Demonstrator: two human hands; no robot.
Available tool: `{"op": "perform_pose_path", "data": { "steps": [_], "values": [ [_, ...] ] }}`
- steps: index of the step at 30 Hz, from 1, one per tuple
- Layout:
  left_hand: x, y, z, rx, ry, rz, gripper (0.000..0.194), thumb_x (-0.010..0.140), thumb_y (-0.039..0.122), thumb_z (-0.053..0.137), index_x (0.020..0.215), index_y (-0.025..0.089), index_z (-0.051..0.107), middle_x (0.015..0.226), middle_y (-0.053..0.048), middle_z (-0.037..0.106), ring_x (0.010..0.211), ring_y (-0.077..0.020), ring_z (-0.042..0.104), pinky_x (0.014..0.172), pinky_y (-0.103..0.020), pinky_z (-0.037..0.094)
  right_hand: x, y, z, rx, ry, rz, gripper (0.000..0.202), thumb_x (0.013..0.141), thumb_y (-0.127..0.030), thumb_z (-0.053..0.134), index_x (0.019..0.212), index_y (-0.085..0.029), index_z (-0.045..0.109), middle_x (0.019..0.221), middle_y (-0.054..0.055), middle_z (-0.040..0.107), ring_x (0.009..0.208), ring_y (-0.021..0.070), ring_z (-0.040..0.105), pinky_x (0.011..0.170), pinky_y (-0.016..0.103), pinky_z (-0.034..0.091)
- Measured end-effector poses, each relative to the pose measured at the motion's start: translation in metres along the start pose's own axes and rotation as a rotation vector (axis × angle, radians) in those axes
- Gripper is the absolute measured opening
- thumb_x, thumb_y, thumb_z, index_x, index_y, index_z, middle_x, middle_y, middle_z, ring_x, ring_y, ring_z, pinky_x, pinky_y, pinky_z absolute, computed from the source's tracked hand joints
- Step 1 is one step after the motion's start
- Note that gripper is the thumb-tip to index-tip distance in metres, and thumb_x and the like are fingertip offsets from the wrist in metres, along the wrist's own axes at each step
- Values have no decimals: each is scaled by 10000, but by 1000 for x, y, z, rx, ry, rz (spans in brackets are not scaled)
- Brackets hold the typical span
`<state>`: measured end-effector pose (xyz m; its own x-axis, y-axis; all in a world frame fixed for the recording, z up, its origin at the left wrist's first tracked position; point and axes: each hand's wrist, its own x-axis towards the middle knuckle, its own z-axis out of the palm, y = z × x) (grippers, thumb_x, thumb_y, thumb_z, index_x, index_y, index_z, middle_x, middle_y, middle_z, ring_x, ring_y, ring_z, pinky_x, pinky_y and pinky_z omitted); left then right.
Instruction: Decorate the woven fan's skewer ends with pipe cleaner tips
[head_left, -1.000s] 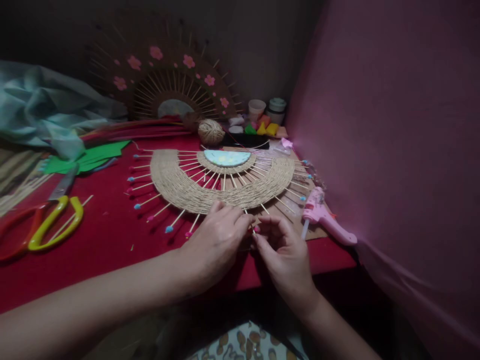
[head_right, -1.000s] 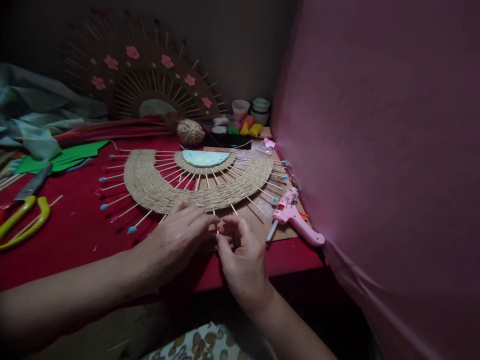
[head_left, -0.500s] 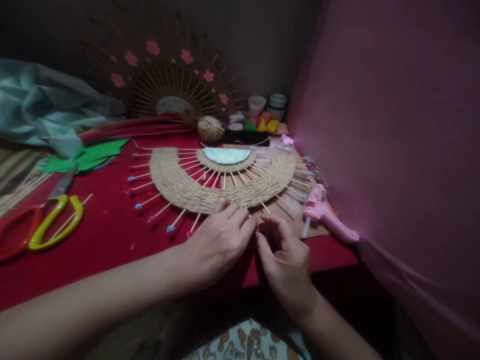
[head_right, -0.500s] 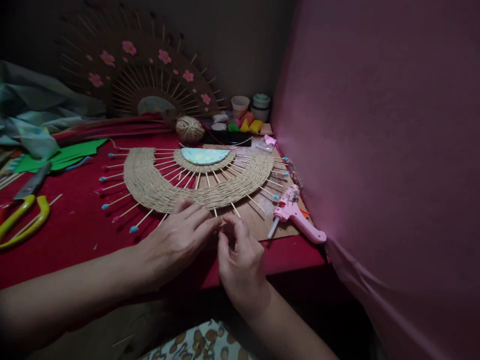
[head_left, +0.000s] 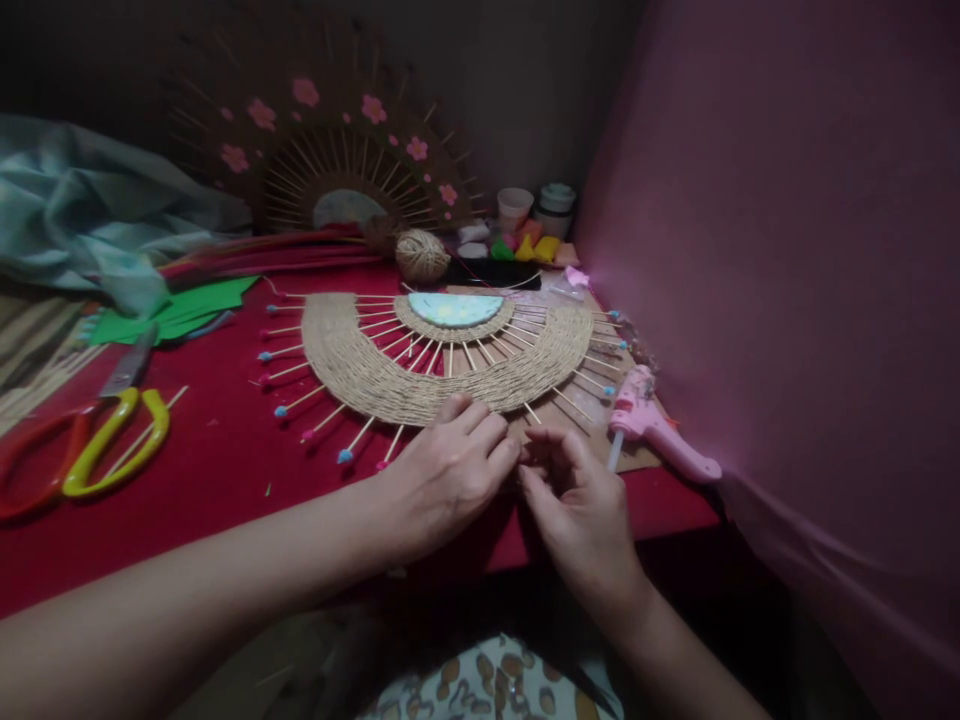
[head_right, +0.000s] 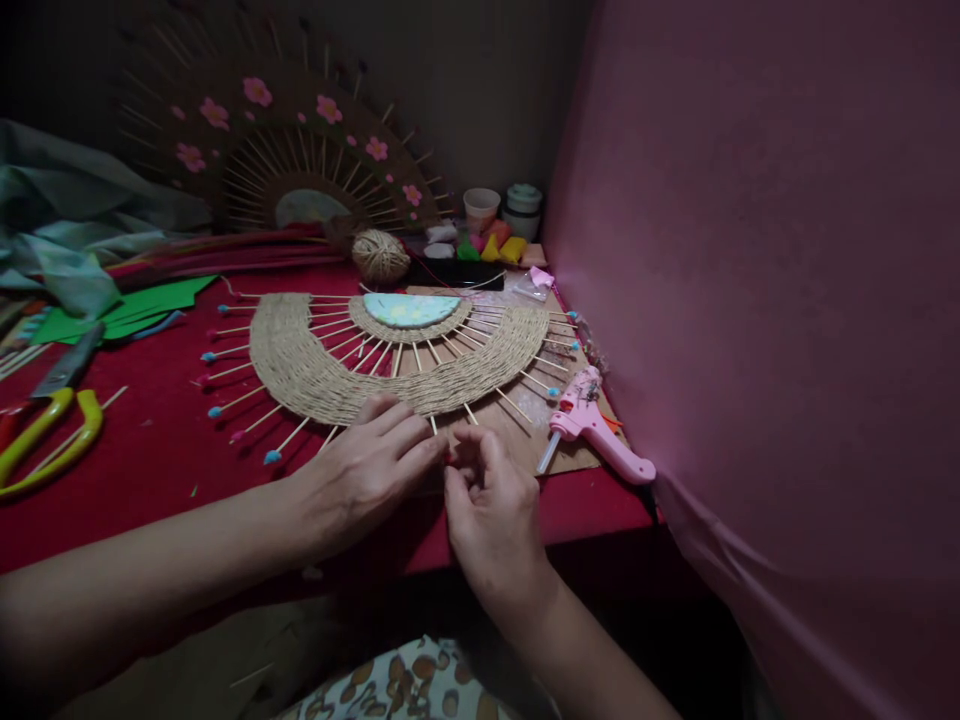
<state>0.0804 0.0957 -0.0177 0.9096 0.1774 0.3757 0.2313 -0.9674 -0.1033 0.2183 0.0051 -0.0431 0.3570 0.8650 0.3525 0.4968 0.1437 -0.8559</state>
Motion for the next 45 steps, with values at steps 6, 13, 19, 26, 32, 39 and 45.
{"op": "perform_pose_path", "data": {
  "steps": [6, 13, 19, 26, 32, 39, 45],
  "values": [
    [-2, 0, 3, -18, -8, -6, 232, 929, 137, 341, 845, 122, 556, 786, -68, 527, 727, -187, 414, 746, -375, 363, 1, -6, -8, -268, -69, -25, 126, 819, -185, 557, 861, -138, 666, 766, 58, 677, 679, 164, 645, 632, 276, 511],
    [-2, 1, 0, -94, -40, -33, 231, 933, 130, 341, 879, 105, 564, 808, -79, 535, 751, -192, 426, 750, -381, 362, 3, -7, -1, -442, -112, -23, 173, 833, -160, 507, 822, -142, 678, 753, 74, 678, 698, 201, 641, 654, 309, 460],
    [-5, 3, 1, -213, -74, -108, 205, 941, 151, 362, 945, 116, 563, 834, -64, 540, 785, -186, 443, 780, -383, 350, 0, -6, -1, -385, -60, -35, 149, 828, -146, 512, 768, -146, 648, 716, 62, 670, 666, 175, 633, 633, 270, 460],
    [-5, 5, 1, -211, -91, -115, 199, 939, 152, 364, 962, 121, 559, 852, -69, 545, 795, -185, 447, 776, -383, 346, 0, -8, 1, -418, -29, -68, 140, 822, -142, 505, 738, -157, 616, 686, 52, 660, 634, 163, 626, 616, 257, 457],
    [-4, 4, -4, -126, -103, -87, 219, 931, 151, 356, 928, 109, 571, 834, -79, 537, 778, -200, 446, 756, -402, 347, -3, -6, 5, -544, 5, -163, 174, 851, -155, 466, 752, -153, 609, 668, 52, 641, 611, 169, 615, 578, 268, 419],
    [1, 1, -8, -36, -44, -13, 255, 929, 163, 349, 850, 123, 588, 820, -90, 548, 776, -212, 453, 787, -413, 348, -5, -3, 7, -694, 64, -348, 201, 859, -130, 441, 721, -148, 586, 607, 34, 584, 533, 164, 574, 496, 287, 354],
    [14, -8, -14, -65, -11, 40, 266, 946, 205, 353, 855, 130, 592, 867, -87, 588, 793, -199, 488, 842, -405, 335, -2, 1, 7, -733, 111, -460, 215, 872, -134, 398, 740, -156, 566, 597, 41, 574, 553, 166, 552, 507, 292, 365]
  ]
}}
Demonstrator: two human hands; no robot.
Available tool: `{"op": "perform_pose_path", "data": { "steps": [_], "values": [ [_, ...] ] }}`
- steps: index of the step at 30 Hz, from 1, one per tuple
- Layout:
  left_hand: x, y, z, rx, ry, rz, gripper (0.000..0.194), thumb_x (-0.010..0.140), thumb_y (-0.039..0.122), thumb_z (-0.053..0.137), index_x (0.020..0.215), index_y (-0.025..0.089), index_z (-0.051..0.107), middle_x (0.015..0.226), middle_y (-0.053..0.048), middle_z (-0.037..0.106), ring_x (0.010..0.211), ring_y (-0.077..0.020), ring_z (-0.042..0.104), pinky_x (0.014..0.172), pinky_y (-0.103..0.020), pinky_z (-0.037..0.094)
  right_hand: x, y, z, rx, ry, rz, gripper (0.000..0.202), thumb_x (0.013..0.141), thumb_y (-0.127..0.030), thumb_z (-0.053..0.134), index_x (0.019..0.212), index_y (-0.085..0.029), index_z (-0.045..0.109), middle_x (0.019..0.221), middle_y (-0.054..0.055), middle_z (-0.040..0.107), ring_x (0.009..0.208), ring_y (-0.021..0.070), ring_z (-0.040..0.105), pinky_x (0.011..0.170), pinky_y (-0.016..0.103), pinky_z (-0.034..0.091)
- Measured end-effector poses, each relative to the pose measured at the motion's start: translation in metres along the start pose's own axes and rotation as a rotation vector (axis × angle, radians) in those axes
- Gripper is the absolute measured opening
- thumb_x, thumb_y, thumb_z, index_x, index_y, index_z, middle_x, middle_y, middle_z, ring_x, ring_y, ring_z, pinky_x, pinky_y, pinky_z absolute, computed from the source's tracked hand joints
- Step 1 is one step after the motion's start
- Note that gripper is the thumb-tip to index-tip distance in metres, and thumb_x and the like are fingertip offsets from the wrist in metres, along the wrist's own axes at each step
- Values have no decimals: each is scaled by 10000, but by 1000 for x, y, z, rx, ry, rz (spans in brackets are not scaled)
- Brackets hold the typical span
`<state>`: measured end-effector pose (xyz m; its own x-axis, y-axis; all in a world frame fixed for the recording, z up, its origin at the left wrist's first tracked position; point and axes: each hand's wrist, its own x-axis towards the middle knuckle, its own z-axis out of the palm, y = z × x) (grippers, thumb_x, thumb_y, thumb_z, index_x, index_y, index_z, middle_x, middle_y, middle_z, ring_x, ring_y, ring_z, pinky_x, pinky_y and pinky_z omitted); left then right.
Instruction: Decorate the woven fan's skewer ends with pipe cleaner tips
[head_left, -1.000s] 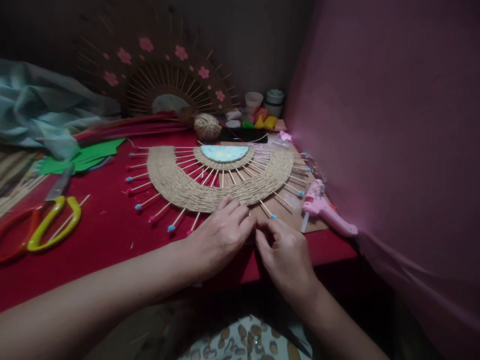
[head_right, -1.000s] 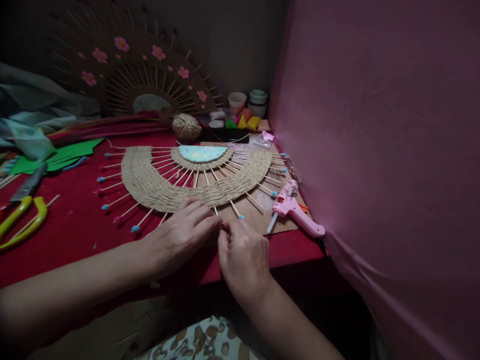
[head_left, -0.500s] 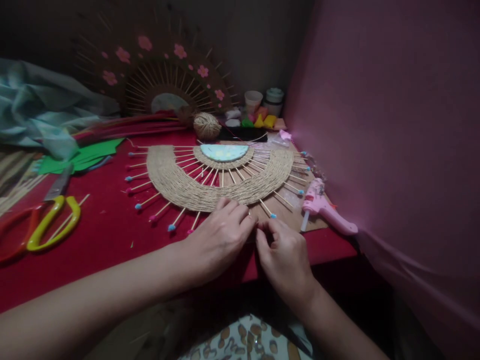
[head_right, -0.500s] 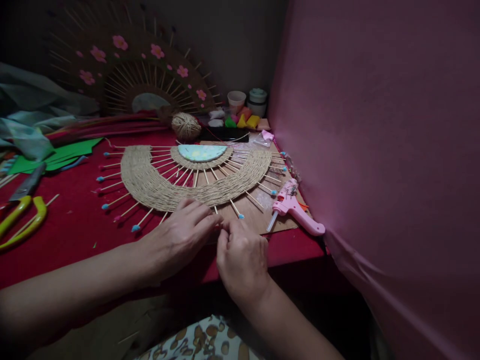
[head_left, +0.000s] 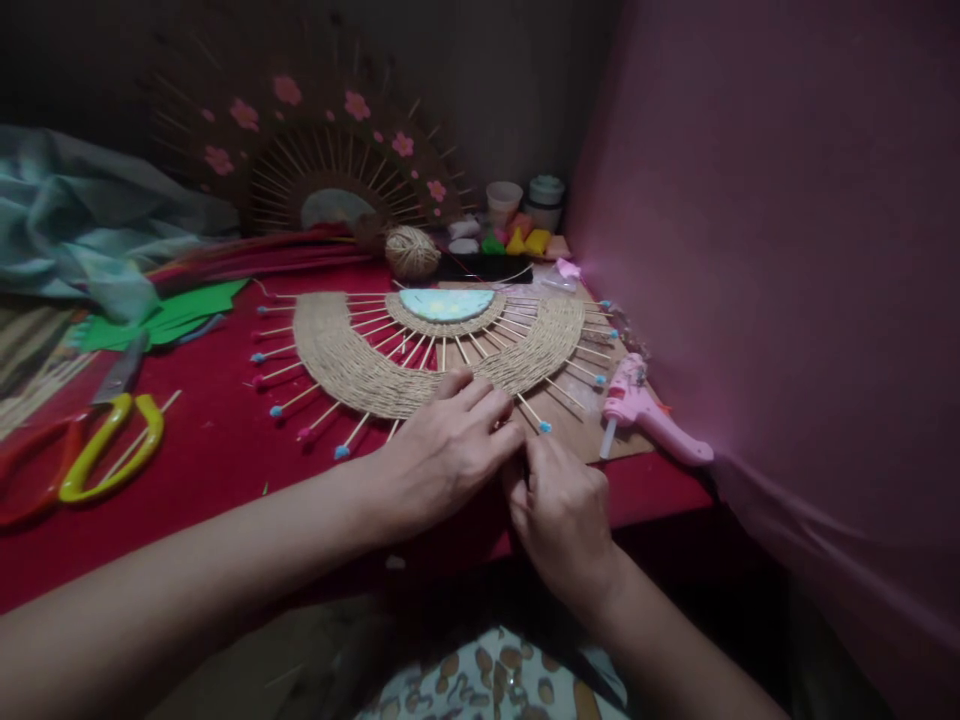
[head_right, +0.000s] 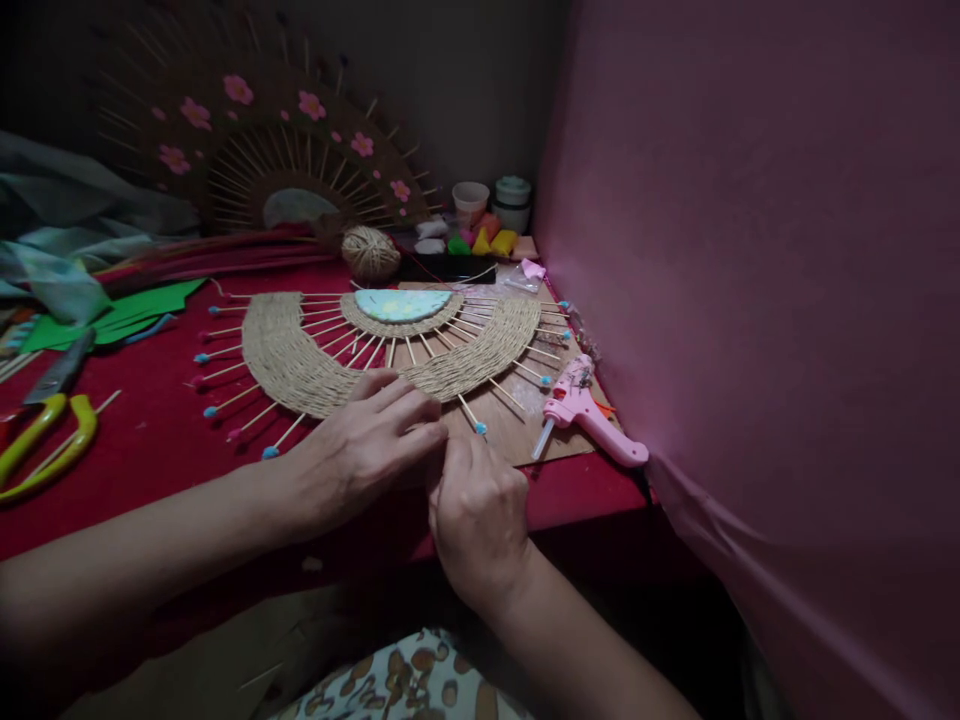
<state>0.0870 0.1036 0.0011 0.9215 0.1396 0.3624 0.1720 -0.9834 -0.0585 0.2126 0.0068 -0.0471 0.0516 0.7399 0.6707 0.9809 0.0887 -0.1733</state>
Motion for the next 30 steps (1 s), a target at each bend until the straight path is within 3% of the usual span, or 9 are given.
{"op": "perform_pose_path", "data": {
  "steps": [6, 10, 13, 20, 27, 30],
  "values": [
    [15, -12, -1, -156, -45, 7, 256, 937, 215, 377, 784, 151, 571, 724, -19, 586, 668, -142, 475, 772, -341, 341, -1, 1, 2, 21, 19, -25, 229, 876, -153, 406, 697, -166, 548, 576, 36, 550, 541, 163, 528, 509, 302, 363],
    [7, -14, 0, -39, 91, -151, 157, 906, 195, 442, 881, 124, 579, 772, -43, 596, 725, -165, 490, 748, -336, 356, -1, 2, 1, 40, 10, -14, 175, 880, -141, 445, 772, -146, 582, 601, 24, 571, 567, 146, 556, 514, 283, 363],
    [-3, -11, -3, 24, 69, -222, 179, 905, 218, 464, 830, 140, 606, 822, -68, 588, 757, -186, 477, 727, -349, 358, -1, 3, 1, 57, 8, -17, 164, 894, -156, 466, 788, -147, 590, 617, 20, 586, 579, 135, 566, 527, 271, 370],
    [-6, 0, 2, -131, 7, -121, 253, 925, 282, 449, 870, 140, 651, 903, -93, 593, 841, -202, 467, 764, -364, 379, 1, 4, 0, 118, 42, -61, 137, 898, -145, 462, 871, -128, 595, 678, 51, 630, 630, 151, 590, 588, 264, 426],
    [-6, -10, 6, -205, 9, -14, 349, 961, 259, 350, 881, 129, 663, 867, -92, 645, 813, -185, 476, 754, -349, 386, 4, 9, -3, 260, -8, -108, 168, 904, -133, 424, 932, -142, 590, 742, 59, 644, 686, 159, 615, 635, 279, 494],
    [-6, -13, 3, -226, -48, 15, 361, 964, 256, 342, 887, 131, 672, 853, -91, 648, 811, -183, 482, 753, -351, 386, 4, 10, -4, 305, -39, -110, 172, 904, -128, 419, 914, -150, 589, 729, 55, 640, 681, 155, 616, 627, 273, 504]
  ]
}}
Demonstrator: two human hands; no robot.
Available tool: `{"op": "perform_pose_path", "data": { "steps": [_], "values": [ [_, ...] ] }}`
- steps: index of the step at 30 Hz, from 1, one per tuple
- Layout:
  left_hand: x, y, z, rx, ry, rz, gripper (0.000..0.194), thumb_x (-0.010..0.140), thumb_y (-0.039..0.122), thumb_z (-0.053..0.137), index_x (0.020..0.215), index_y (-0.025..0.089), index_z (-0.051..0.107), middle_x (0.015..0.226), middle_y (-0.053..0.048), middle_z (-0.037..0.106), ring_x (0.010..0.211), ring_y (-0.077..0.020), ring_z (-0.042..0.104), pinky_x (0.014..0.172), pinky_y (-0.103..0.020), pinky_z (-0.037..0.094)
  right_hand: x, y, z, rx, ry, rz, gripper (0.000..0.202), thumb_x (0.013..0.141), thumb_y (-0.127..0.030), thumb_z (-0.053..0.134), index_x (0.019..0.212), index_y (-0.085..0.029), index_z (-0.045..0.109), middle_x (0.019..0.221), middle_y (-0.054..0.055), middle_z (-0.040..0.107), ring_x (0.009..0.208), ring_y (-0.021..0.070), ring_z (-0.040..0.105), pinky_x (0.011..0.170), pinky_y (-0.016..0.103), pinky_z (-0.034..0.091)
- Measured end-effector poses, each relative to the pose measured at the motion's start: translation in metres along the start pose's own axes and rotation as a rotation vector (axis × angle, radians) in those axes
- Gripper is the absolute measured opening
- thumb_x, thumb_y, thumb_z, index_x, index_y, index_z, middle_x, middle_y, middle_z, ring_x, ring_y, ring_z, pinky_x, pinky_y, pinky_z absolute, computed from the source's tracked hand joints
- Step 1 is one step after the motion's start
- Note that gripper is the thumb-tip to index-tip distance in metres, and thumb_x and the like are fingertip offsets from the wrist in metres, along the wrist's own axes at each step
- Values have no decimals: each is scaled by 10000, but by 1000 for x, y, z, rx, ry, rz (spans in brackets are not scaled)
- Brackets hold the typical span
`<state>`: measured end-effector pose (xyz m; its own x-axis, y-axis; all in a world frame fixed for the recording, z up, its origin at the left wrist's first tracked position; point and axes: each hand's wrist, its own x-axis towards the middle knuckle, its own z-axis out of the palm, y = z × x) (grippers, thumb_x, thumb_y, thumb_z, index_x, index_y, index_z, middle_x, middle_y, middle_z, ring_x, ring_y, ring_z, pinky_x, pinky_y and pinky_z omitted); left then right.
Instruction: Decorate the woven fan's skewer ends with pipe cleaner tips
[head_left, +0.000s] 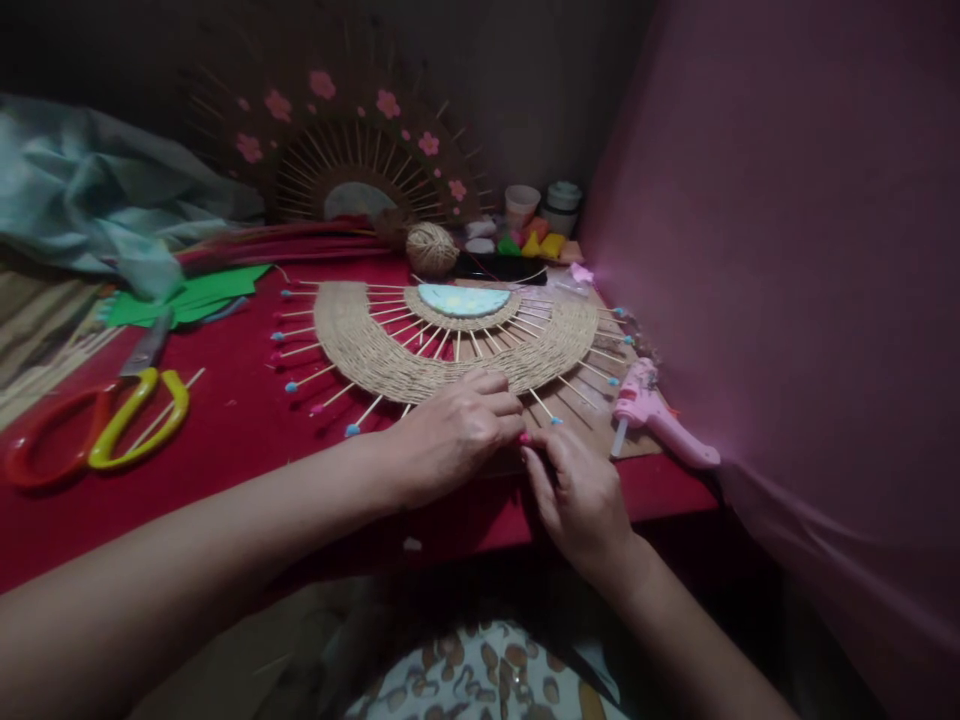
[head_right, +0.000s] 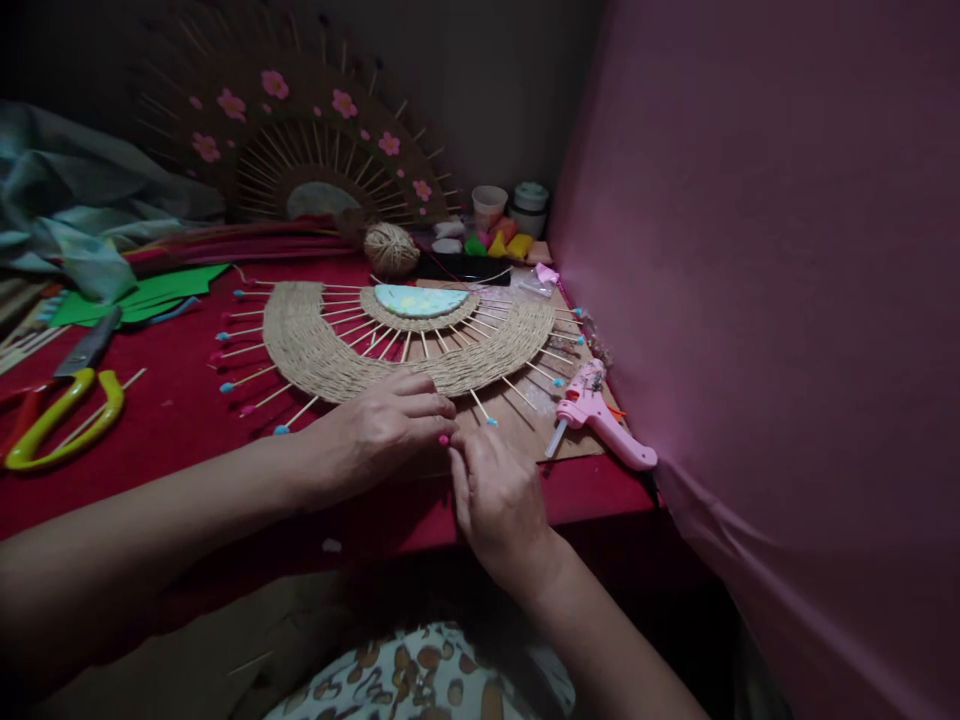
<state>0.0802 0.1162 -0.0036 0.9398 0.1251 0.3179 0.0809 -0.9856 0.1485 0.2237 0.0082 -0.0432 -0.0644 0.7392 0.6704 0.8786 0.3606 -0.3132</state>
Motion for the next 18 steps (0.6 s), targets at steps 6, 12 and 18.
{"op": "perform_pose_path", "data": {
  "steps": [6, 12, 18],
  "values": [
    [0, 0, -2, -18, -27, 11, 330, 957, 234, 358, 914, 117, 664, 862, -89, 641, 809, -189, 472, 751, -346, 382, 3, -3, -5, 98, -37, 72, 136, 891, -118, 445, 863, -161, 570, 715, 33, 609, 667, 130, 598, 615, 242, 490],
    [-1, 1, -1, -23, 49, 20, 318, 950, 240, 380, 838, 121, 653, 818, -79, 627, 782, -186, 458, 728, -339, 378, 9, -11, -9, 207, 50, 182, 168, 835, -155, 567, 1002, -168, 554, 810, 28, 599, 657, 110, 564, 631, 246, 499],
    [1, 1, 0, 10, 103, 23, 328, 945, 256, 400, 780, 112, 644, 780, -79, 630, 747, -179, 460, 703, -329, 390, 12, -11, -9, 308, 87, 236, 110, 864, -113, 530, 894, -184, 609, 782, 16, 626, 696, 110, 586, 662, 246, 502]
  ]
}}
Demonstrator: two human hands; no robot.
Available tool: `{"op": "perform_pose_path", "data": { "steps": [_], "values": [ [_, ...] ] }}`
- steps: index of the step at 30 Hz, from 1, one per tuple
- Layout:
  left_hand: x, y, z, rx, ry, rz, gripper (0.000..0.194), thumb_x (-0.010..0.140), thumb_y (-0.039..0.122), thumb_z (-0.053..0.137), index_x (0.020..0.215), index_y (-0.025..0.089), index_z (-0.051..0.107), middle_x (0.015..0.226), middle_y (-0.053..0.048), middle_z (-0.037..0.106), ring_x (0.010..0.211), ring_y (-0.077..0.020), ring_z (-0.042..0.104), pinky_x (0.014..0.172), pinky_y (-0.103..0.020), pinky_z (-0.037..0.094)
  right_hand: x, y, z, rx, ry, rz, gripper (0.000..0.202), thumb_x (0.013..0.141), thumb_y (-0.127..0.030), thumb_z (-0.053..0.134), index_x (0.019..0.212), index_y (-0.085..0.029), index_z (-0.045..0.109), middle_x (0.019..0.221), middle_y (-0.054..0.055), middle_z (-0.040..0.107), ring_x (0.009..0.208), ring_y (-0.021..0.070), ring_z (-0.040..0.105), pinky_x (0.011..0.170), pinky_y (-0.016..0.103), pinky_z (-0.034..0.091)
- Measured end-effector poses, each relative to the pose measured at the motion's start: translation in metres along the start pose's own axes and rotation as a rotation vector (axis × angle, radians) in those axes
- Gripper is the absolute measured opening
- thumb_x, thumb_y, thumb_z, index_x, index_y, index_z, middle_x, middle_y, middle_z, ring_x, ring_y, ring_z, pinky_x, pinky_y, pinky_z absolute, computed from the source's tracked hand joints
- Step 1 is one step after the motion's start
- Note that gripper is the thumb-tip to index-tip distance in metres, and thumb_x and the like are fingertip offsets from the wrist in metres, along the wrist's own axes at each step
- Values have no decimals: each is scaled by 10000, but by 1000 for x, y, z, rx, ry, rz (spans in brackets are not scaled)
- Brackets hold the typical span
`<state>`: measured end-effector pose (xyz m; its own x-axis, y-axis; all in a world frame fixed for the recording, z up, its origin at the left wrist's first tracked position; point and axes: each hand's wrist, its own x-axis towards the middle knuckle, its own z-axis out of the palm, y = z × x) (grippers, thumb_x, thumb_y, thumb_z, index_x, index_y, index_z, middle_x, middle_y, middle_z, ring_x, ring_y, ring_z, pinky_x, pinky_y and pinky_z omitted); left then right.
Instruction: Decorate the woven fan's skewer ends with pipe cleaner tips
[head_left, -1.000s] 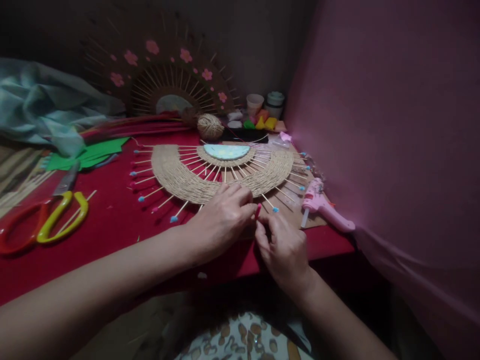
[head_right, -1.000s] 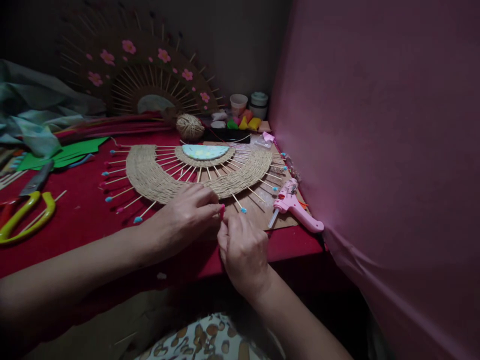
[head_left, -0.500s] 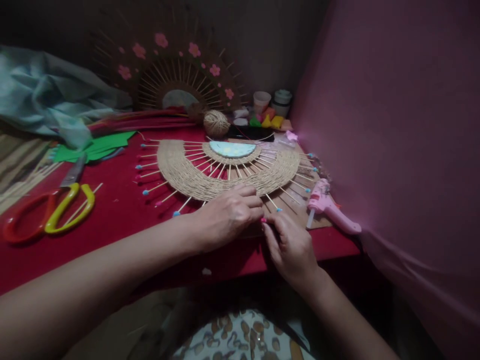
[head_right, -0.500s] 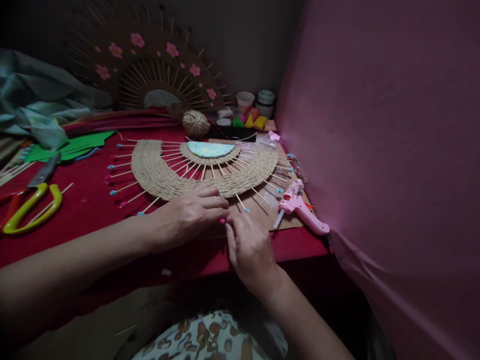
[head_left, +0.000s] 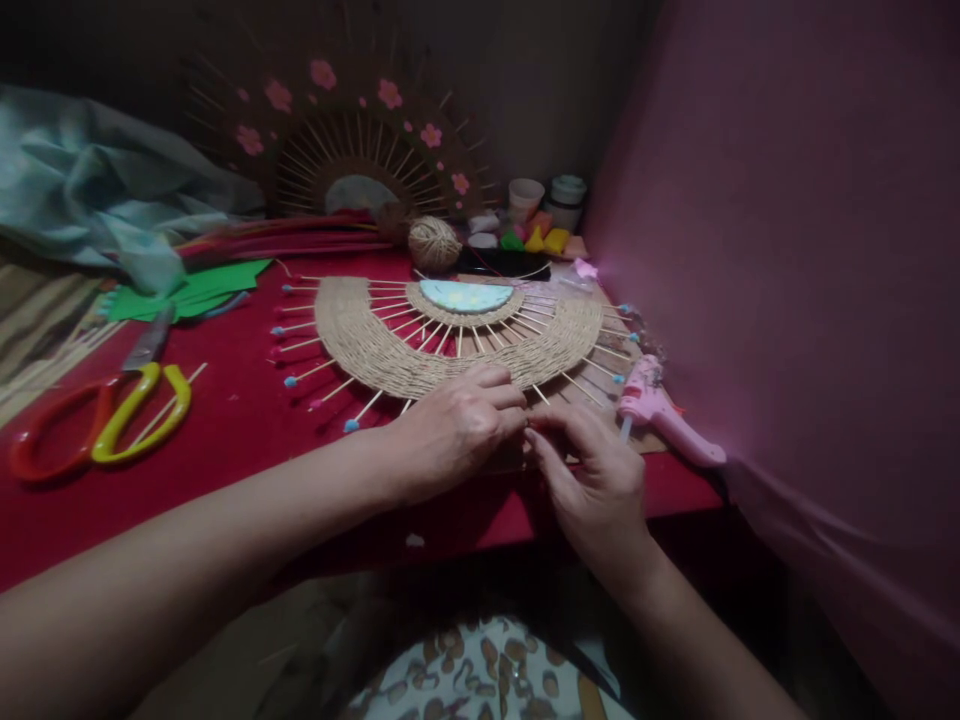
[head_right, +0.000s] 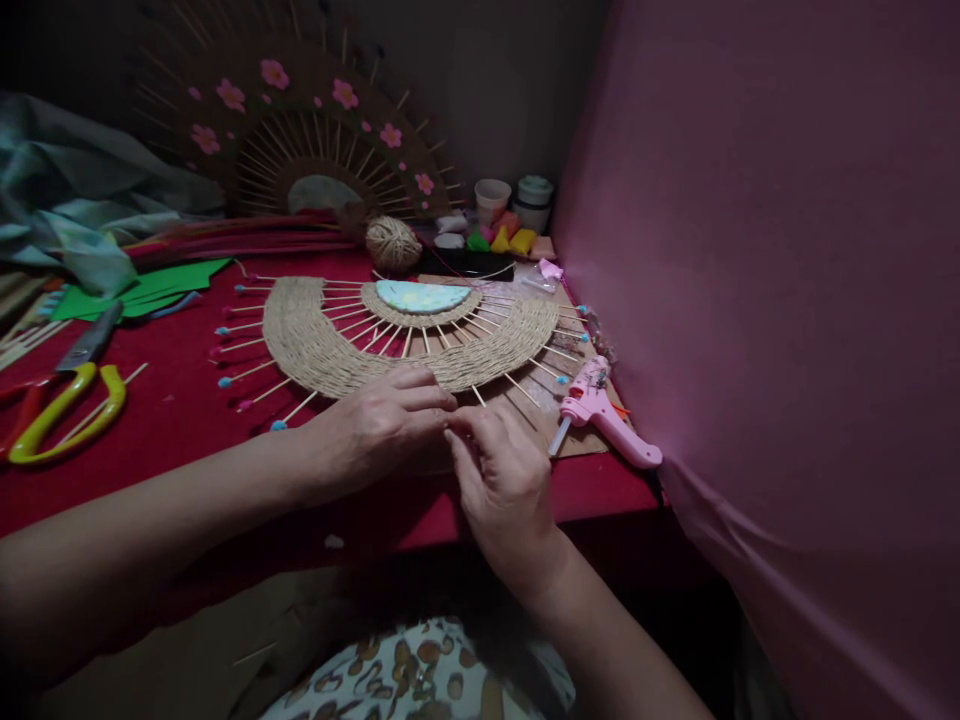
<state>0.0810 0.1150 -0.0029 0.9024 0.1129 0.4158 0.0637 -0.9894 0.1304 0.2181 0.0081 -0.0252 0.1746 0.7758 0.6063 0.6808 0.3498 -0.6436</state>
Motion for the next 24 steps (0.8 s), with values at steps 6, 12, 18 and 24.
{"op": "perform_pose_path", "data": {
  "steps": [6, 12, 18, 24],
  "values": [
    [0, 1, -4, 16, -29, -16, 313, 942, 262, 411, 800, 112, 645, 784, -83, 626, 746, -179, 471, 696, -325, 397, -3, 3, -1, 334, -40, 471, 83, 875, -254, 566, 893, -197, 623, 614, -42, 568, 477, 76, 534, 444, 191, 454],
    [0, 3, -7, -12, -35, -27, 334, 947, 263, 393, 830, 115, 668, 798, -92, 646, 753, -182, 496, 700, -332, 406, -6, 2, -3, 238, -62, 319, 84, 847, -191, 579, 919, -177, 622, 748, 3, 613, 612, 96, 593, 569, 223, 513],
    [0, 2, -5, 5, -36, -32, 317, 944, 284, 411, 839, 124, 664, 797, -87, 650, 745, -173, 506, 688, -318, 405, -7, 2, 1, -56, 4, 61, 122, 788, -122, 616, 908, -129, 597, 759, 22, 563, 626, 104, 540, 586, 236, 498],
    [-1, -1, -2, 8, 15, 8, 302, 950, 227, 390, 927, 125, 673, 806, -79, 656, 723, -164, 501, 677, -306, 409, -8, 3, 7, -190, 50, -107, 103, 826, -75, 552, 916, -96, 598, 739, 48, 586, 645, 115, 566, 609, 227, 502]
  ]
}}
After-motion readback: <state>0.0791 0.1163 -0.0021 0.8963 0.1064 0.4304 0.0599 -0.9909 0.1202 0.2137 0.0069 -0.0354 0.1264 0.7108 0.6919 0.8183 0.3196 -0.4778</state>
